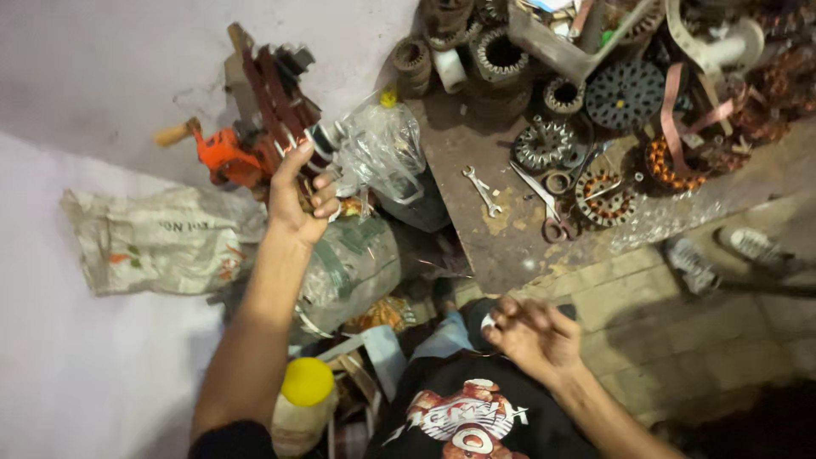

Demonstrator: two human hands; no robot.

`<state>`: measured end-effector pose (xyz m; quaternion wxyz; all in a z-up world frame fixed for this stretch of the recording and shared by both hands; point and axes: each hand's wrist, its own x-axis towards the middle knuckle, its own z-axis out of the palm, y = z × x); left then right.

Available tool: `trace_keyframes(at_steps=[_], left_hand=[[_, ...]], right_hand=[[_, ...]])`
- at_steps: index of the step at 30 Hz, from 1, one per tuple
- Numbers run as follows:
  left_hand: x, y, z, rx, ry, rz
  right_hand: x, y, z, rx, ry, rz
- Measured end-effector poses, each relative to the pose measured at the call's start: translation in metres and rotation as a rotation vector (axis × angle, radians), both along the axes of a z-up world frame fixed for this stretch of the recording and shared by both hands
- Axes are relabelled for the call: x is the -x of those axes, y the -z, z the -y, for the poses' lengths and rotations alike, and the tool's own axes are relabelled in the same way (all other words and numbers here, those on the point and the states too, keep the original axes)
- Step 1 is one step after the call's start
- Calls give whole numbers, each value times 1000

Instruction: The person operates a manual coil winding machine to wrap copper wire around a cylindrical core. They turn the crank with one hand while guiding the wire with the other, then periodically stop to adjust the winding and secure the wire.

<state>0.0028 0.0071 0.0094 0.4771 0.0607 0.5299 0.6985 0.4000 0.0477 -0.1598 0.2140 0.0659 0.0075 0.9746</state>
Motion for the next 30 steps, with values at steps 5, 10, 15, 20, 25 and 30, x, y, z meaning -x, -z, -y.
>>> trace_keyframes(at_steps=[5, 10, 15, 20, 25, 30], left_hand=[[-2, -2, 1, -6, -6, 24], [-8, -4, -1, -5, -42, -20], [-5, -3, 1, -18, -29, -21], [-4, 4, -1, -27, -33, 5], [-3, 10, 1, -48, -65, 21], [-4, 10, 0, -124, 6, -27]], right_hand=[[-7, -68, -15, 61, 109, -229], [38, -120, -41, -779, 516, 45], [75, -135, -83, -2500, 1222, 1023], [43, -117, -93, -2857, -44, 1219], [-9, -91, -44, -2805, -151, 1145], [-40, -77, -7, -2395, -125, 1357]])
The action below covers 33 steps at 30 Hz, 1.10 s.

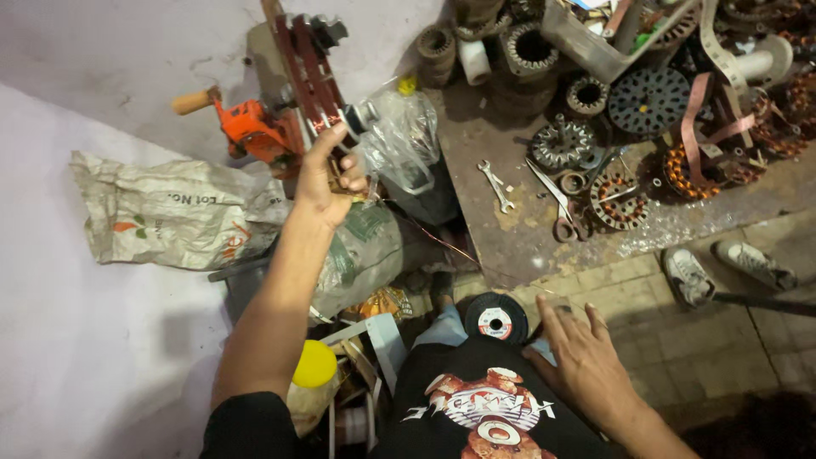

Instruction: The person operates a manual coil winding machine to wrap copper wire around a cylindrical core. They turn the crank with one hand while guiding the wire with the other, then periodically stop to adjust the winding and secure the wire.

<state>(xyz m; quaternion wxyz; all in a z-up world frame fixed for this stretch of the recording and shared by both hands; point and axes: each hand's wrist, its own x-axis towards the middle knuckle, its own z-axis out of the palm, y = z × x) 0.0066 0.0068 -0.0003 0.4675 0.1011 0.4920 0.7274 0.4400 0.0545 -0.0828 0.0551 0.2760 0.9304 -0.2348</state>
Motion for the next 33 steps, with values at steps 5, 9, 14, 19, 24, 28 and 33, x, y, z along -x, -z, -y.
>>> trace_keyframes(at_steps=[5, 9, 14, 19, 24, 28, 33], left_hand=[[-1, -3, 3, 72, -32, -2], [-4, -4, 0, 107, -71, -42], [-3, -2, 3, 89, -65, -50], [-3, 0, 3, 91, -58, -8], [0, 1, 2, 96, -63, -3], [4, 4, 0, 87, -43, -2], [3, 5, 4, 76, -43, -17]], right_hand=[[-4, -2, 10, 333, 302, -785], [4, -7, -7, 1309, 602, -1558], [-29, -21, -52, 1925, 330, -1970], [-44, -13, -53, 2020, 132, -1522], [12, 35, -28, 1204, 613, -579], [53, 85, -26, 1046, 566, -214], [99, 157, -23, 1537, 837, -125]])
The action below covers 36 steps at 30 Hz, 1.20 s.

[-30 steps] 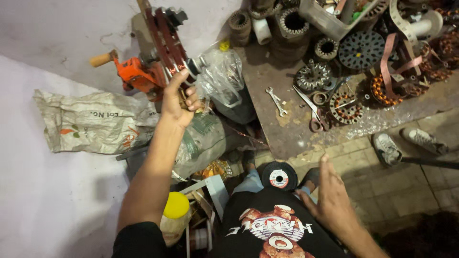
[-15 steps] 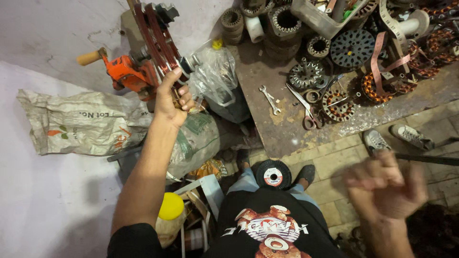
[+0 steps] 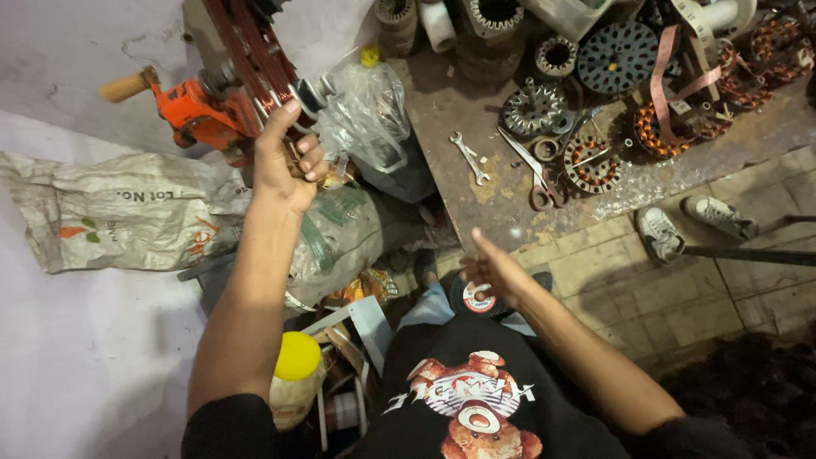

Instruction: The person operates a manual coil winding machine to wrap copper wire around a cylindrical core. They turn the crank with one hand while guiding the wire with the other, then periodically stop to adjust the winding and secure the wire.

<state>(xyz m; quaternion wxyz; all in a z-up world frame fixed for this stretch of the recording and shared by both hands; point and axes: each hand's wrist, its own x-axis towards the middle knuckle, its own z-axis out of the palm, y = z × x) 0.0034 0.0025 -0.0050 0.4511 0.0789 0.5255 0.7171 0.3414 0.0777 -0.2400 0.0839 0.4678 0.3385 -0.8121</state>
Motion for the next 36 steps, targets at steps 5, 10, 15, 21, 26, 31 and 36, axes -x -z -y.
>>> trace_keyframes(at_steps=[5, 10, 15, 21, 26, 31, 36], left_hand=[[-1, -1, -2, 24, -15, -24], [3, 5, 0, 16, -20, 34], [3, 0, -1, 24, 15, 9], [6, 8, 1, -18, 11, 32], [8, 11, -3, -5, 21, 13], [11, 14, -1, -16, 30, 46], [7, 11, -3, 31, -34, -20]], right_hand=[[28, 46, -11, 215, 314, -178], [58, 54, -8, 316, 343, -233], [33, -8, -45, 200, 915, -569], [-76, -119, -72, 160, 1367, -654], [-99, -173, -43, 93, 491, -1447], [-134, -214, -33, -939, -614, -957], [-113, -208, 2, -1419, -1667, -25]])
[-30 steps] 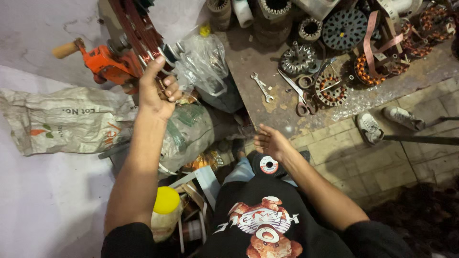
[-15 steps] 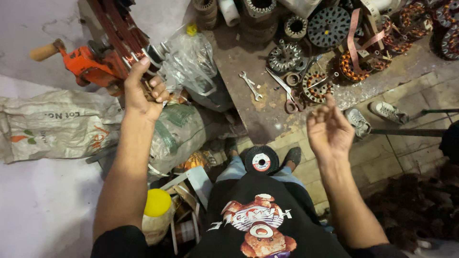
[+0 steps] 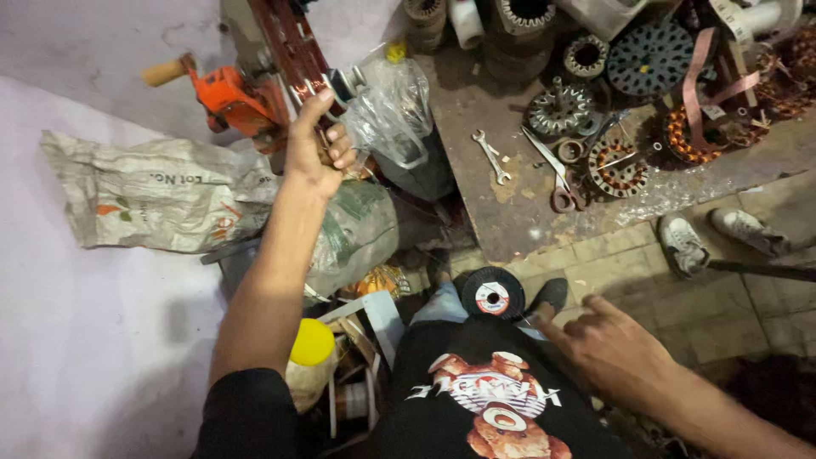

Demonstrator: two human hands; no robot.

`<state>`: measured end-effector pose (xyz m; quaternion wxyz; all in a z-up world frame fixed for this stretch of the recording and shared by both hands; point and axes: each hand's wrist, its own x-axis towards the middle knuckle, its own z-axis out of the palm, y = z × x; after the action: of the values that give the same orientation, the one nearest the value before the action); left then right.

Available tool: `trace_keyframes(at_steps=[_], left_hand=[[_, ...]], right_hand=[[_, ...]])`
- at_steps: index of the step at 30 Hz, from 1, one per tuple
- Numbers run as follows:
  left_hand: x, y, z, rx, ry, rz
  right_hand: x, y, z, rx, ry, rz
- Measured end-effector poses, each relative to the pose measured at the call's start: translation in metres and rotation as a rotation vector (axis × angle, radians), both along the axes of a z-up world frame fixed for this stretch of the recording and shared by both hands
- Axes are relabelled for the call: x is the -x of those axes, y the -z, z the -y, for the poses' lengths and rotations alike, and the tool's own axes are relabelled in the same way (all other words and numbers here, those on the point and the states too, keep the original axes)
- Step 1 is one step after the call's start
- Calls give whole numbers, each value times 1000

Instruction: The person operates a manual coil winding machine to wrap copper wire around a cylindrical core. They turn the crank with one hand while guiding the wire with the other, then periodically stop to adjust the winding and secure the wire.

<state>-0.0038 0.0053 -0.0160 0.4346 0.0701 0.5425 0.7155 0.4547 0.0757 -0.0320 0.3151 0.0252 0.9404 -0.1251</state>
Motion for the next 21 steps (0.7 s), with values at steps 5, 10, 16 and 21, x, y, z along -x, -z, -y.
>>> trace_keyframes(at_steps=[5, 10, 16, 21], left_hand=[[-3, -2, -1, -77, 59, 51], [0, 0, 2, -56, 56, 35], [-2, -1, 1, 60, 34, -4], [-1, -3, 3, 1, 58, -8]], right_hand=[[5, 28, 11, -537, -146, -101], [8, 56, 17, -517, 43, -156], [-1, 95, 29, -628, -103, -17], [-14, 137, 37, -587, -126, -60]])
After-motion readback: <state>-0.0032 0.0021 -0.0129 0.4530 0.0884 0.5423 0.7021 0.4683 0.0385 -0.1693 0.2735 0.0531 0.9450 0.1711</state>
